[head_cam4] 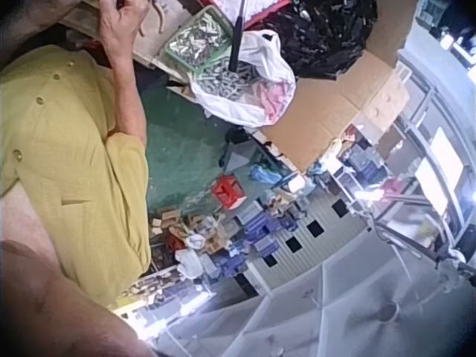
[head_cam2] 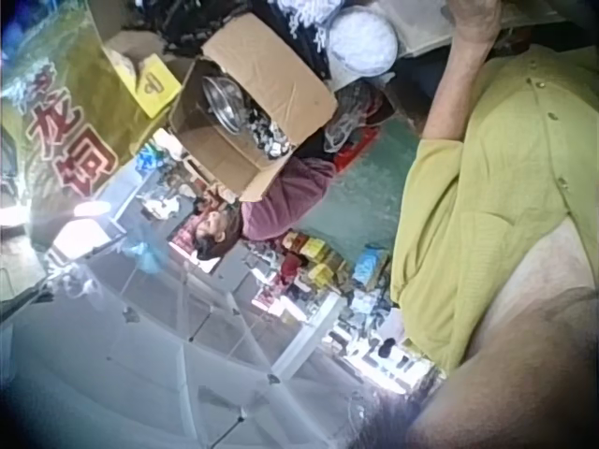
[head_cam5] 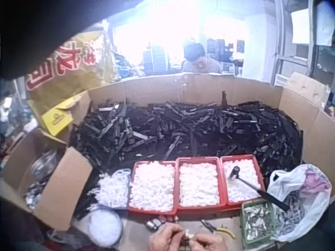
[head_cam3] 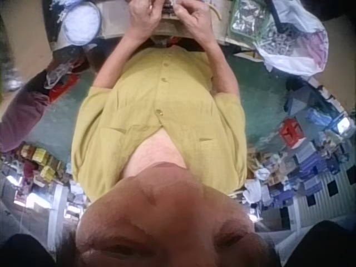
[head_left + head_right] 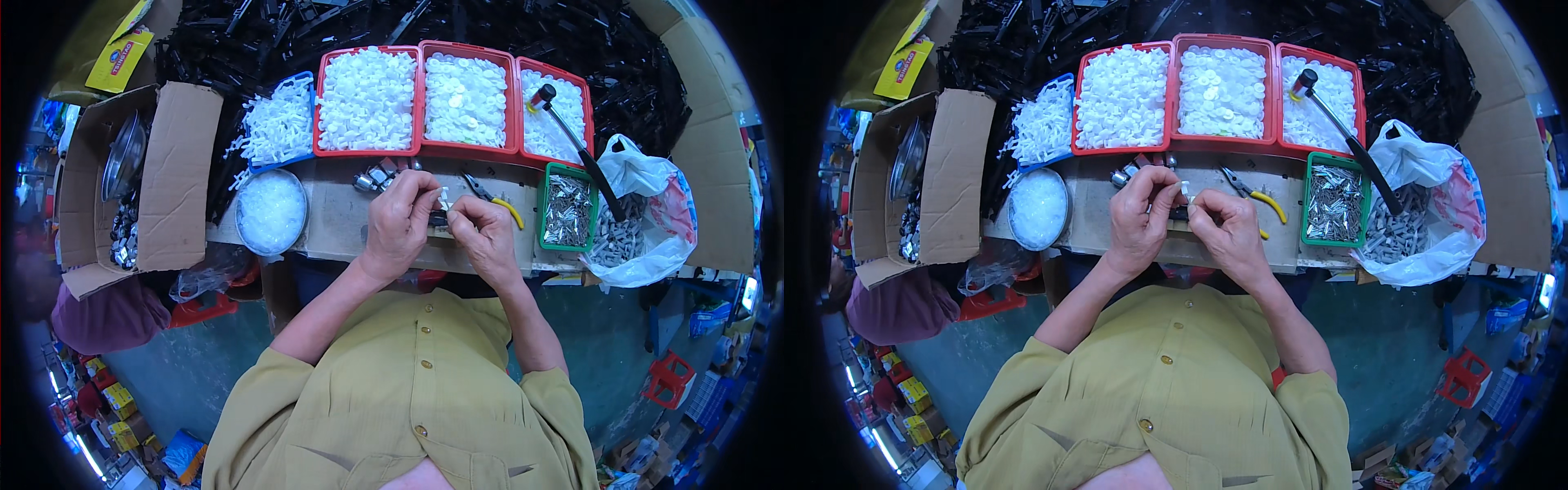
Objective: The person assembles small padlocks at a workbench. They insert a metal pin into a lock body, place the assembly into a wooden jig, and strike it with a hammer. They then use pliers to adjust the components and place the finished lock on the table. This process is repeated for multiple units.
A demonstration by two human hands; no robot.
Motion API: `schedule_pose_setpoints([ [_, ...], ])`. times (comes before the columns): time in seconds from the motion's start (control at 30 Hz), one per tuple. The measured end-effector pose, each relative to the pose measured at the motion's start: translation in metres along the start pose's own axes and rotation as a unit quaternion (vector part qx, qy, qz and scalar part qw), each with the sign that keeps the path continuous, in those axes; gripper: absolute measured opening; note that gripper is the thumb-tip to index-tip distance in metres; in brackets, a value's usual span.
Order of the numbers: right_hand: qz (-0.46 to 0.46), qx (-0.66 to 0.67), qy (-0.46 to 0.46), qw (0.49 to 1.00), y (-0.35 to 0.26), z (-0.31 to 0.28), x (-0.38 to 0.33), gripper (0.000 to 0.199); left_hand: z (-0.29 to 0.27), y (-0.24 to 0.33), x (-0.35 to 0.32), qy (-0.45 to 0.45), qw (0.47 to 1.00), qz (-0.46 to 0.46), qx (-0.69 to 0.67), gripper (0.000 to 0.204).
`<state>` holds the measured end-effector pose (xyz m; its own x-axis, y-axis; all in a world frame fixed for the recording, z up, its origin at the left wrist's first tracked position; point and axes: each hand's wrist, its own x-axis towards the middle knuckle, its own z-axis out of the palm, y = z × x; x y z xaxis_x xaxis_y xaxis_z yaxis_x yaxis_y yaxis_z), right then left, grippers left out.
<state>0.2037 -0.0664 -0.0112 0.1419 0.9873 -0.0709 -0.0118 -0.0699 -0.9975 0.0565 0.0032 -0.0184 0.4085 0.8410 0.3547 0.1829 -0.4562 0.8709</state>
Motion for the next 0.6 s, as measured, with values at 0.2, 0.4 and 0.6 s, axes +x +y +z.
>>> schedule_pose_setpoints([
  [0.2,0.073,0.228,-0.034,0.970,0.005,0.000,0.002,0.019,-0.001,0.003,0.001,0.014,1.000,0.024,-0.006,0.004],
  [0.4,0.024,0.192,0.028,0.981,0.007,0.017,0.002,0.017,0.006,-0.002,-0.004,0.071,0.996,-0.014,-0.055,0.002],
  [0.6,-0.095,-0.088,0.107,0.986,-0.004,0.030,0.004,0.013,0.008,0.001,0.000,0.104,0.994,0.011,-0.007,0.002],
])
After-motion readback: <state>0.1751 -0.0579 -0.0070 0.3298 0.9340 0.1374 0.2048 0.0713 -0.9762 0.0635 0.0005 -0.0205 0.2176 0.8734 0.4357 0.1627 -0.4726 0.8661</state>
